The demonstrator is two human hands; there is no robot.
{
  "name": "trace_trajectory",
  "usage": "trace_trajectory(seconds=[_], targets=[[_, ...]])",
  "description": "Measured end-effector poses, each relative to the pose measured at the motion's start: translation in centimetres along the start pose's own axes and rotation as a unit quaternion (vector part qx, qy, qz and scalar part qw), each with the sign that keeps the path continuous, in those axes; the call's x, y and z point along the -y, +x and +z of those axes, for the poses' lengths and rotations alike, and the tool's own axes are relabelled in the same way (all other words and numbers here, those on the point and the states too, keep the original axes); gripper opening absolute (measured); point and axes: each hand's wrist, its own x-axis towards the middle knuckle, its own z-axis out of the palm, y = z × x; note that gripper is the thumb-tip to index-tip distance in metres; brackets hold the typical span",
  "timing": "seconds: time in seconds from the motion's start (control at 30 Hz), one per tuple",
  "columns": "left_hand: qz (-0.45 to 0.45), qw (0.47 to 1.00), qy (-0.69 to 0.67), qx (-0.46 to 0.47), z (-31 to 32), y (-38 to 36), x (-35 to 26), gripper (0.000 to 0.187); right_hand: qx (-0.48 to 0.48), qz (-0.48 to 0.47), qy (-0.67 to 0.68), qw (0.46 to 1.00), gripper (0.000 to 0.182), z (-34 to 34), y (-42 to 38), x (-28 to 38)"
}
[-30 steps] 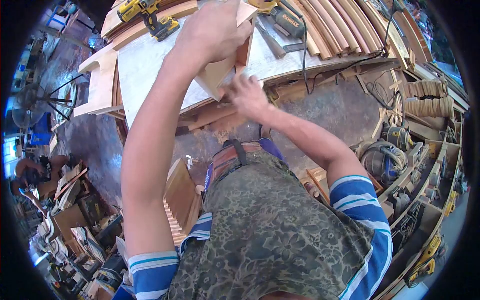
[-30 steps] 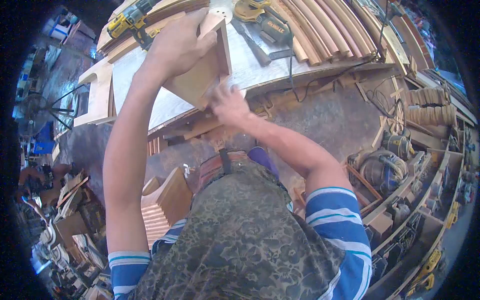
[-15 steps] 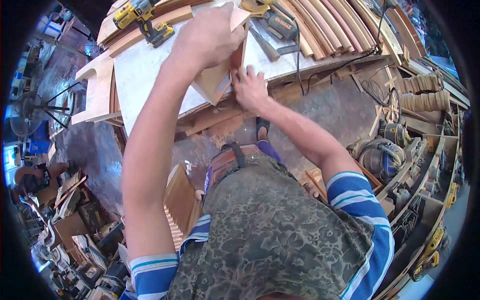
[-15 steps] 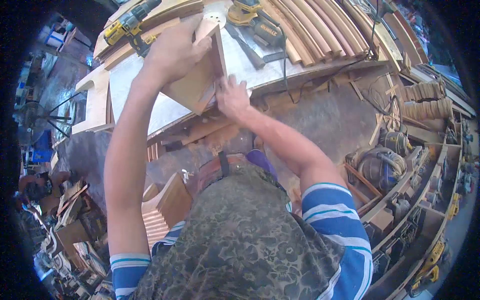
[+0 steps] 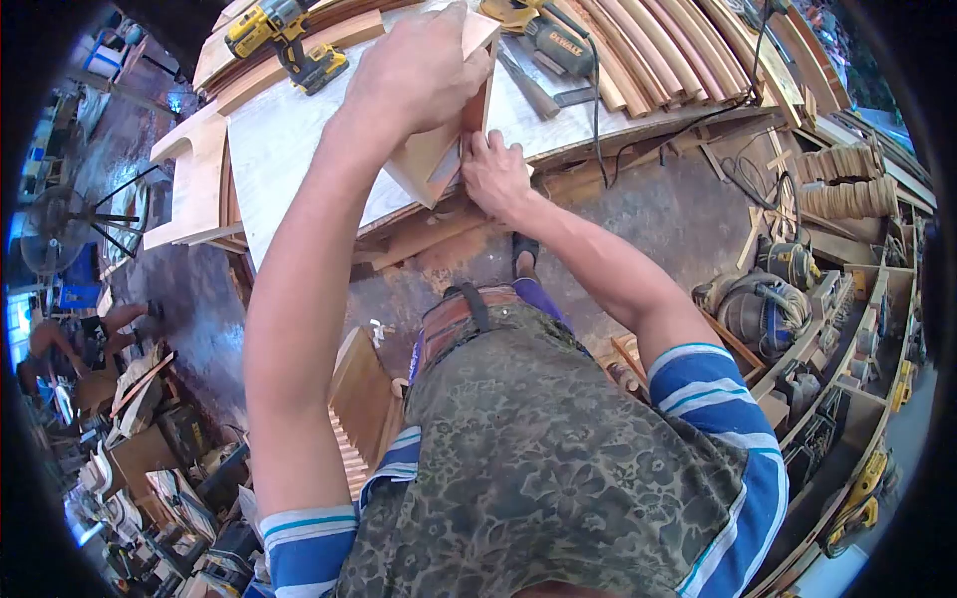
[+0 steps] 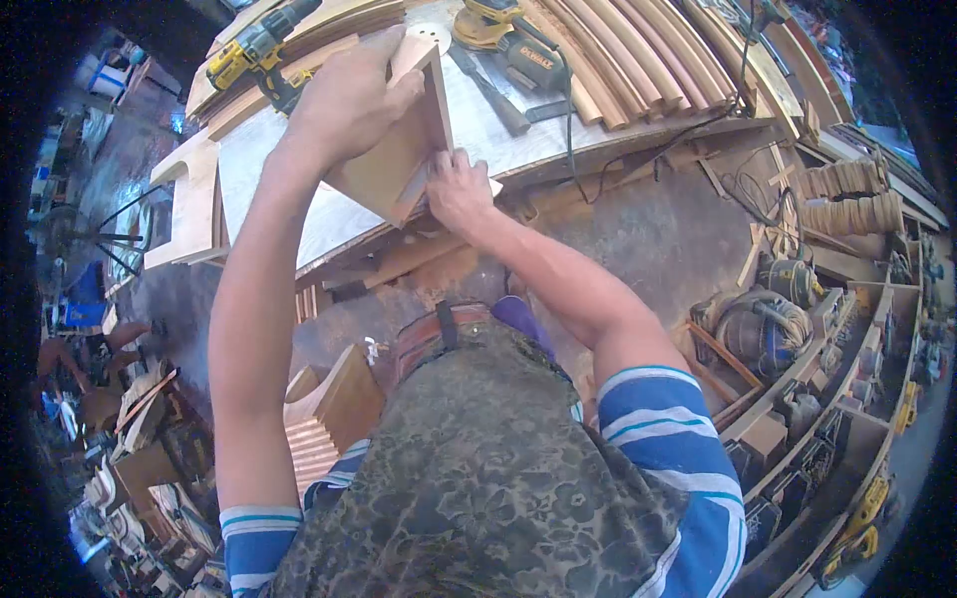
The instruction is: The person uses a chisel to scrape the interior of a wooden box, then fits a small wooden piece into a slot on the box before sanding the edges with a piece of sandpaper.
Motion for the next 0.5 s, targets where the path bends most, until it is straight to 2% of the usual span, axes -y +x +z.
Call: trace_trajectory(seconds=[0.03,0.1,0.17,0.23,0.27,0.3,0.37,0.43,0.5], targets=[[0.003,1.000,0.005,0.009,-0.1,0.0,-0.1,0.063,-0.005,0.000,-0.001,1.000,0.049,0.4,-0.2,0.2],[0.013,1.000,0.010,0.017,-0.1,0.4,-0.1,0.064,-0.066,-0.008,-0.021,0.998,0.029,1.1,-1.1,0.4],[0.014,0.999,0.030,-0.028,0.3,0.2,-0.1,0.047,-0.055,-0.005,0.006,0.998,0.031,0.1,-0.2,-0.6],[-0.007,1.000,0.019,-0.014,0.5,0.2,0.1,0.048,0.030,-0.004,0.010,0.999,0.034,-0.9,0.5,-0.3],[0.013,0.999,0.021,-0.030,0.9,0.4,0.5,0.049,-0.026,-0.009,0.013,1.000,0.033,0.0,-0.2,0.1],[0.033,0.998,0.025,-0.048,1.0,0.6,0.9,0.049,-0.032,-0.013,0.010,0.999,0.033,0.1,0.0,0.2],[0.033,0.997,0.015,-0.067,0.8,0.6,0.6,0.049,-0.005,-0.002,0.012,1.000,0.030,-0.2,-0.3,0.5],[0.010,1.000,0.006,-0.005,0.6,0.8,0.6,0.050,0.007,-0.008,0.029,1.000,0.033,-0.3,0.2,-0.2],[-0.001,1.000,-0.004,-0.015,0.7,0.3,0.6,0.050,0.007,0.002,0.007,1.000,0.040,-0.6,1.0,0.1]])
